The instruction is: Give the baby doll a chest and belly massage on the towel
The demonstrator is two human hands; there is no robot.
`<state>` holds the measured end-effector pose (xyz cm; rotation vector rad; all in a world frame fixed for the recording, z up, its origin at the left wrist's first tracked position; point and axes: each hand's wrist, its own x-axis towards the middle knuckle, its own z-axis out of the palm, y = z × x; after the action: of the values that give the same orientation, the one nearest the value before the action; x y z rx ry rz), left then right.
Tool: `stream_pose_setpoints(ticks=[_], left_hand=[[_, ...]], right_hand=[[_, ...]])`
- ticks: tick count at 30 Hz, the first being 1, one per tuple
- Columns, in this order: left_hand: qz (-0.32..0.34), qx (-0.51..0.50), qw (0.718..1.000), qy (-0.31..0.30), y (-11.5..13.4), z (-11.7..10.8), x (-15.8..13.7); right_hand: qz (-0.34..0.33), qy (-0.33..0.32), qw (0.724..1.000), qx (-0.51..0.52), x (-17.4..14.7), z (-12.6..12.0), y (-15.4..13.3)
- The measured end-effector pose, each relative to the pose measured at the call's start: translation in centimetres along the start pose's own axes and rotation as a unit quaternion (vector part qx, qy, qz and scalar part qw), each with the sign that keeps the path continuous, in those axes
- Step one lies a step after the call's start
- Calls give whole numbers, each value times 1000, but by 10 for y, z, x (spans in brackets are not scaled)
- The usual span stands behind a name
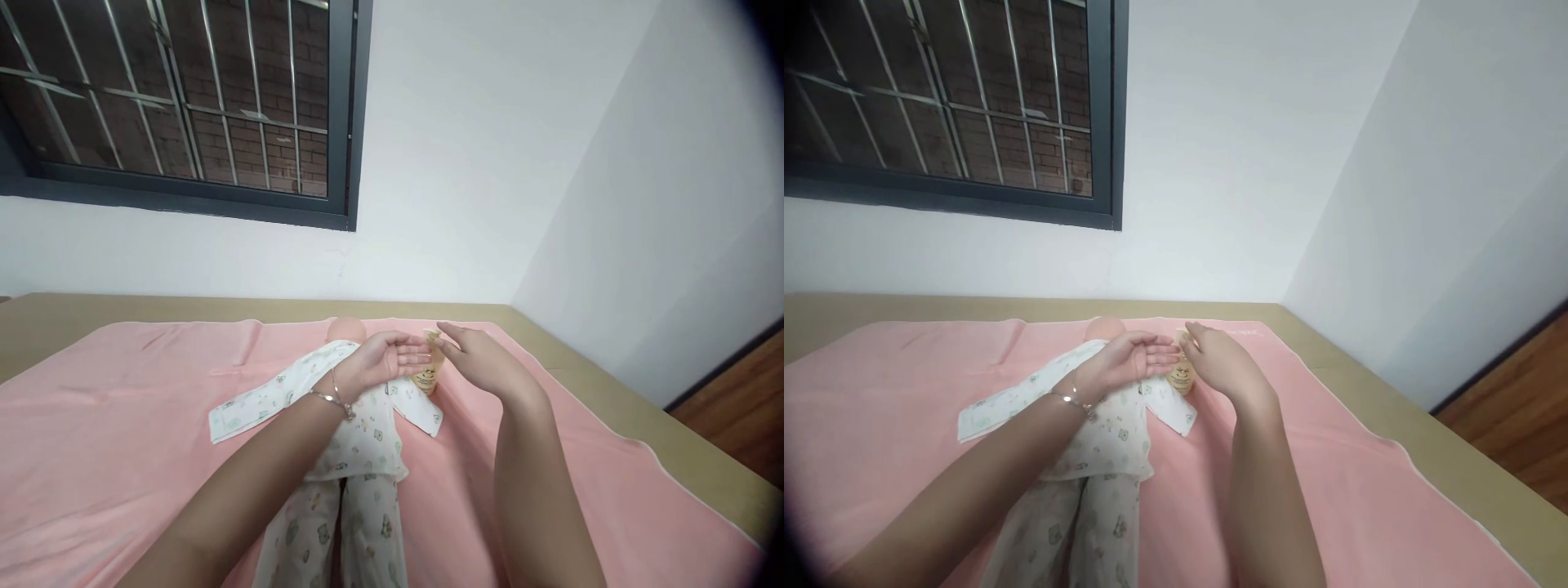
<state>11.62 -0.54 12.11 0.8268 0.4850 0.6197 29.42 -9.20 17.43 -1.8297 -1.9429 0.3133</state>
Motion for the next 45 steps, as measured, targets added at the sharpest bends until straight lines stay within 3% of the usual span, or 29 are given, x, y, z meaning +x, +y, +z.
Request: stream_pose_setpoints(ticks=[4, 9, 20, 25, 31, 41, 43, 45], left_hand=[[-2, -172, 985, 25, -2, -3, 36], [19, -254, 965, 67, -3, 1, 56], [-16, -253, 955, 153, -4, -4, 66], [5, -267, 952, 152, -1, -8, 65], [42, -290, 945, 148, -2, -11, 65], [47, -300, 945, 121, -2, -6, 55], [55, -296, 942, 146, -1, -4, 45], [85, -286, 932, 207, 1, -2, 29]], right_hand=[[-4, 20, 1000, -4, 7, 5, 7], [-28, 19, 999, -14, 24, 19, 7], [1, 14, 998, -54, 33, 26, 6], [-4, 43, 996, -74, 33, 29, 1], [-6, 30, 992, -125, 33, 31, -4], [15, 48, 991, -127, 31, 33, -8], [19, 52, 990, -126, 32, 35, -7], [29, 55, 991, -120, 34, 38, -8]])
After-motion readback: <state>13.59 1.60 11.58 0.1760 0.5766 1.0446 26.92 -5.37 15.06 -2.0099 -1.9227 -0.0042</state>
